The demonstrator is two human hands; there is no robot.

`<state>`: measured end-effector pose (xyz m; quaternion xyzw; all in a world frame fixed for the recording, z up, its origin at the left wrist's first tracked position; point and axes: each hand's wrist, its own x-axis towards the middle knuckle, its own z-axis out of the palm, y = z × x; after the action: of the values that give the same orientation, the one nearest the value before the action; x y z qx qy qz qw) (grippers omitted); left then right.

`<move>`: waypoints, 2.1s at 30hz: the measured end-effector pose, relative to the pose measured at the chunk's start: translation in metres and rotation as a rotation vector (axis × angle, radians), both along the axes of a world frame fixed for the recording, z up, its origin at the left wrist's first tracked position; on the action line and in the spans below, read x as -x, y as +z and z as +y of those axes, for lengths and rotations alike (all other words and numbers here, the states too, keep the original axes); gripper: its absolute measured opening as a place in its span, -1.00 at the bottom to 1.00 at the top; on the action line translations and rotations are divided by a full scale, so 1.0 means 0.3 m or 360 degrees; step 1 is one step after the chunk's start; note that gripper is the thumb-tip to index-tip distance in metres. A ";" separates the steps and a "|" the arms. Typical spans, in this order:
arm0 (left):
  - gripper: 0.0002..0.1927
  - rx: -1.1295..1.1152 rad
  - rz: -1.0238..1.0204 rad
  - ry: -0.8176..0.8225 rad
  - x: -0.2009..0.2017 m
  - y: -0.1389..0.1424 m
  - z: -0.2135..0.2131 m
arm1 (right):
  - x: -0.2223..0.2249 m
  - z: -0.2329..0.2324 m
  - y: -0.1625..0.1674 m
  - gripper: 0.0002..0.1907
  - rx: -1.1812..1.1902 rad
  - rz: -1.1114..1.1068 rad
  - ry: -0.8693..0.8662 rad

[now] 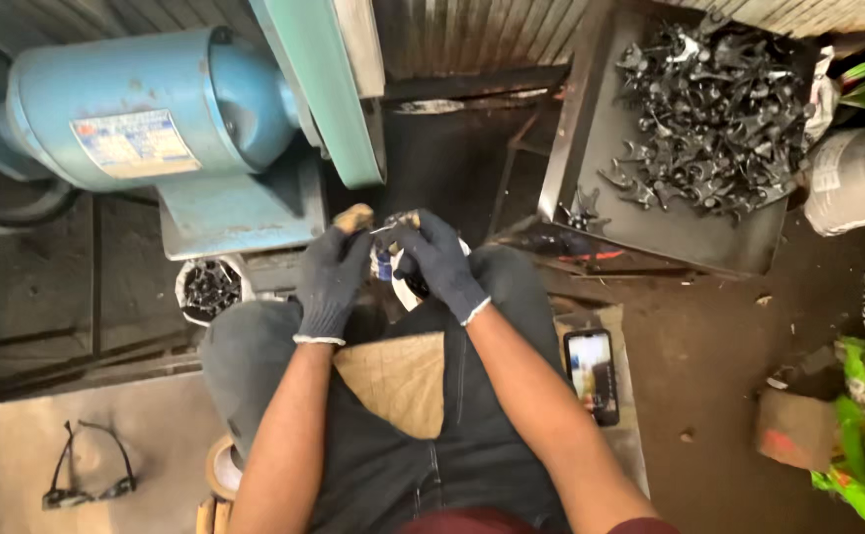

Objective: The person sits on the floor at a belt grinder and grinds small black metal castings one at a time, holding each piece against the moving belt with both hands until sparks fly, then places the ground piece on a tray of finished parts and picks up the next piece.

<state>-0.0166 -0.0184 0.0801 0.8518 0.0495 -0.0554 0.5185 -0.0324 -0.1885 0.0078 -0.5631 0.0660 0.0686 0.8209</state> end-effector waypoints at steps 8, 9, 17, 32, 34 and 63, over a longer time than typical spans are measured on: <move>-0.61 -0.0642 0.0120 -0.0049 -0.109 -0.116 -0.016 | -0.145 0.043 -0.064 -0.82 0.0582 -0.0112 0.0101; -0.62 -0.0569 0.0131 -0.0014 -0.121 -0.134 -0.021 | -0.166 0.042 -0.069 -0.84 0.0468 -0.0075 0.0047; -0.63 -0.0414 -0.0072 0.0014 -0.121 -0.145 -0.056 | -0.172 0.022 0.007 -0.80 0.0862 -0.0196 -0.0075; -0.66 -0.0469 -0.0128 0.0151 -0.158 -0.304 -0.243 | -0.239 -0.058 -0.089 -0.78 0.0665 0.0014 -0.0138; -0.69 -0.0681 -0.0414 -0.0118 -0.160 -0.274 -0.242 | -0.218 -0.067 -0.068 -0.79 0.0634 -0.0060 -0.0243; -0.60 0.0461 0.0479 -0.0133 -0.010 -0.056 -0.006 | -0.017 0.036 0.226 -0.62 0.0013 0.0026 0.0430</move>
<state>-0.0134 -0.0203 0.0634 0.7519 0.0824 -0.2099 0.6195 -0.0272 -0.1777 0.0756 -0.5695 -0.0033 0.1828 0.8014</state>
